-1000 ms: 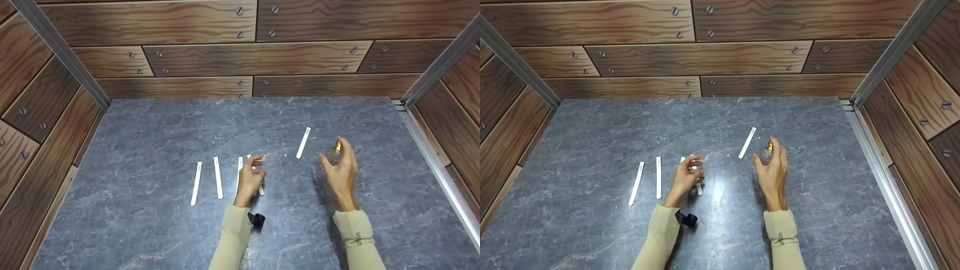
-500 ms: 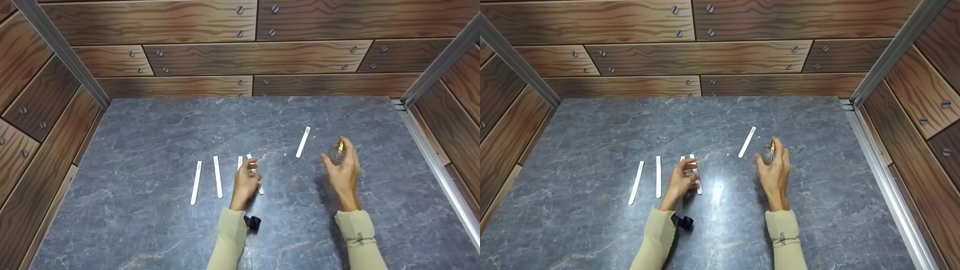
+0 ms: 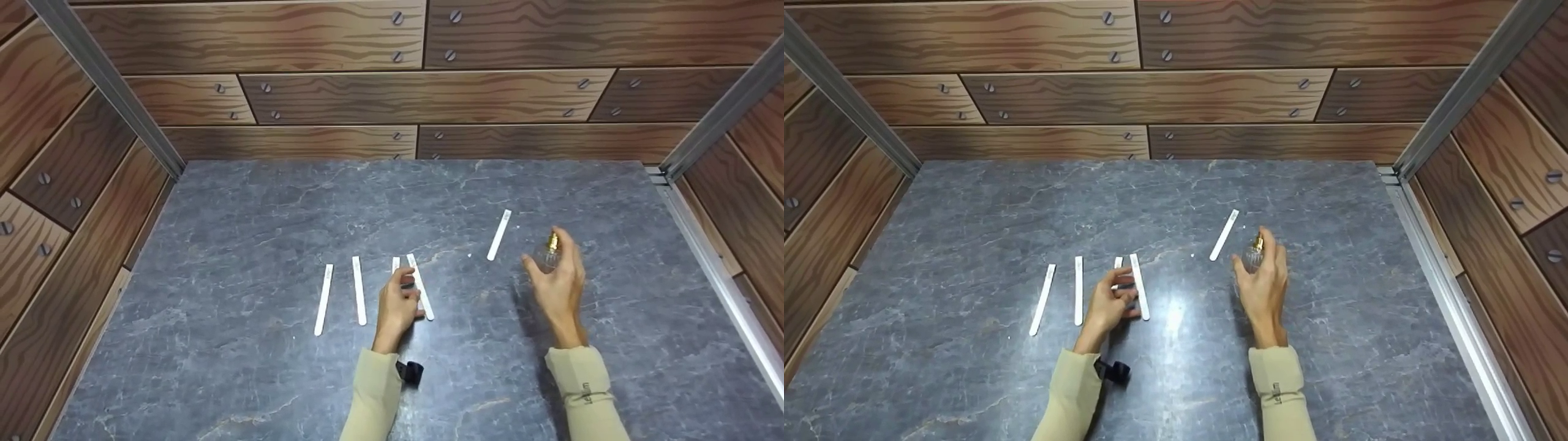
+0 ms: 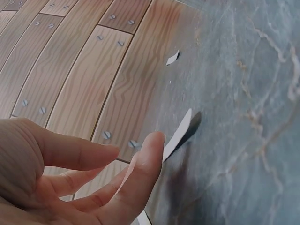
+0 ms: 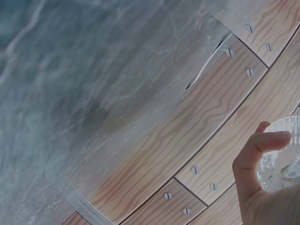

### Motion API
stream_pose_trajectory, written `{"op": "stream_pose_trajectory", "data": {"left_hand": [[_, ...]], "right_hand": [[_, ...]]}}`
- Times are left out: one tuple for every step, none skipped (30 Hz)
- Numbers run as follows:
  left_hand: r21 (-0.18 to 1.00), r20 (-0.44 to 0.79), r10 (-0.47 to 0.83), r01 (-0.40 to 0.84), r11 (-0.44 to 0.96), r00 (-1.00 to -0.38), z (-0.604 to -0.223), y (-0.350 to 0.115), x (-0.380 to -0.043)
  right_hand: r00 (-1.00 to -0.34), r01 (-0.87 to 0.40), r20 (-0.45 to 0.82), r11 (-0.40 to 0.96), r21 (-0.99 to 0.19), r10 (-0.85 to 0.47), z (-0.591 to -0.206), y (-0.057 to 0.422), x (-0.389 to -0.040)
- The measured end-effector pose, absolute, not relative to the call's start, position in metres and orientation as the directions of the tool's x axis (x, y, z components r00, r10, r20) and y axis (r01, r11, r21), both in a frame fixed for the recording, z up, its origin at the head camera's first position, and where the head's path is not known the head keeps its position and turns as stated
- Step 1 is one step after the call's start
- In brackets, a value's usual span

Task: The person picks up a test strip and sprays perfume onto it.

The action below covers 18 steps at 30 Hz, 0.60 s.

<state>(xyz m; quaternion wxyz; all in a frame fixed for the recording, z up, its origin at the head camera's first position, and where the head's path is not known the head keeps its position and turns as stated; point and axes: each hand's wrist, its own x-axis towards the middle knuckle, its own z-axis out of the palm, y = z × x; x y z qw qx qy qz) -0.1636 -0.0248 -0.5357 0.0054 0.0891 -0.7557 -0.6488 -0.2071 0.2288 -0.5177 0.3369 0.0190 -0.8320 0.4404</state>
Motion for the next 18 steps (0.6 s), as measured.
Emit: {"op": "stream_pose_trajectory", "data": {"left_hand": [[0.98,-0.115,-0.142,-0.136,0.145,-0.983,-0.536,-0.025,-0.163],[0.978,-0.123,-0.144,-0.144,0.15,-0.982,-0.536,-0.025,-0.162],[0.976,-0.127,-0.145,-0.149,0.156,-0.981,-0.537,-0.025,-0.162],[0.975,-0.134,-0.145,-0.157,0.158,-0.98,-0.537,-0.025,-0.162],[0.974,-0.134,-0.146,-0.158,0.164,-0.98,-0.538,-0.025,-0.162],[0.972,-0.139,-0.148,-0.163,0.167,-0.979,-0.539,-0.025,-0.162],[0.971,-0.137,-0.152,-0.163,0.173,-0.979,-0.539,-0.025,-0.161],[0.971,-0.13,-0.155,-0.158,0.179,-0.979,-0.54,-0.025,-0.161],[0.971,-0.119,-0.161,-0.149,0.185,-0.98,-0.541,-0.025,-0.161],[0.972,-0.115,-0.167,-0.145,0.186,-0.979,-0.541,-0.025,-0.161],[0.972,-0.105,-0.174,-0.138,0.19,-0.979,-0.542,-0.024,-0.161],[0.973,-0.102,-0.181,-0.136,0.188,-0.978,-0.542,-0.024,-0.16],[0.973,-0.094,-0.186,-0.13,0.19,-0.978,-0.543,-0.024,-0.16],[0.973,-0.088,-0.194,-0.126,0.192,-0.977,-0.543,-0.024,-0.16],[0.972,-0.084,-0.2,-0.124,0.198,-0.976,-0.544,-0.023,-0.159],[0.97,-0.083,-0.204,-0.126,0.208,-0.976,-0.545,-0.023,-0.159],[0.967,-0.076,-0.206,-0.123,0.225,-0.976,-0.546,-0.022,-0.16],[0.963,-0.064,-0.207,-0.115,0.244,-0.976,-0.547,-0.021,-0.16]], "right_hand": [[-0.773,-0.33,0.577,0.611,-0.72,0.263,-0.518,0.229,-0.207],[-0.773,-0.33,0.577,0.611,-0.719,0.262,-0.517,0.229,-0.207],[-0.772,-0.332,0.579,0.612,-0.718,0.26,-0.517,0.229,-0.207],[-0.771,-0.334,0.581,0.612,-0.717,0.261,-0.517,0.229,-0.207],[-0.77,-0.337,0.583,0.61,-0.717,0.26,-0.517,0.229,-0.208],[-0.768,-0.34,0.585,0.609,-0.716,0.259,-0.517,0.23,-0.208],[-0.769,-0.343,0.586,0.608,-0.716,0.256,-0.516,0.23,-0.208],[-0.769,-0.346,0.588,0.607,-0.715,0.253,-0.516,0.23,-0.208],[-0.768,-0.349,0.589,0.608,-0.714,0.251,-0.516,0.231,-0.208],[-0.768,-0.351,0.589,0.606,-0.714,0.25,-0.515,0.23,-0.208],[-0.769,-0.353,0.59,0.606,-0.713,0.247,-0.515,0.23,-0.208],[-0.769,-0.353,0.591,0.607,-0.712,0.244,-0.515,0.23,-0.208],[-0.77,-0.354,0.591,0.609,-0.71,0.242,-0.515,0.23,-0.207],[-0.769,-0.352,0.591,0.611,-0.709,0.243,-0.514,0.23,-0.207],[-0.769,-0.349,0.59,0.613,-0.709,0.245,-0.514,0.23,-0.207],[-0.77,-0.346,0.588,0.614,-0.709,0.246,-0.514,0.23,-0.207],[-0.772,-0.342,0.586,0.617,-0.709,0.246,-0.514,0.231,-0.207],[-0.773,-0.339,0.584,0.618,-0.71,0.247,-0.514,0.231,-0.206]]}}
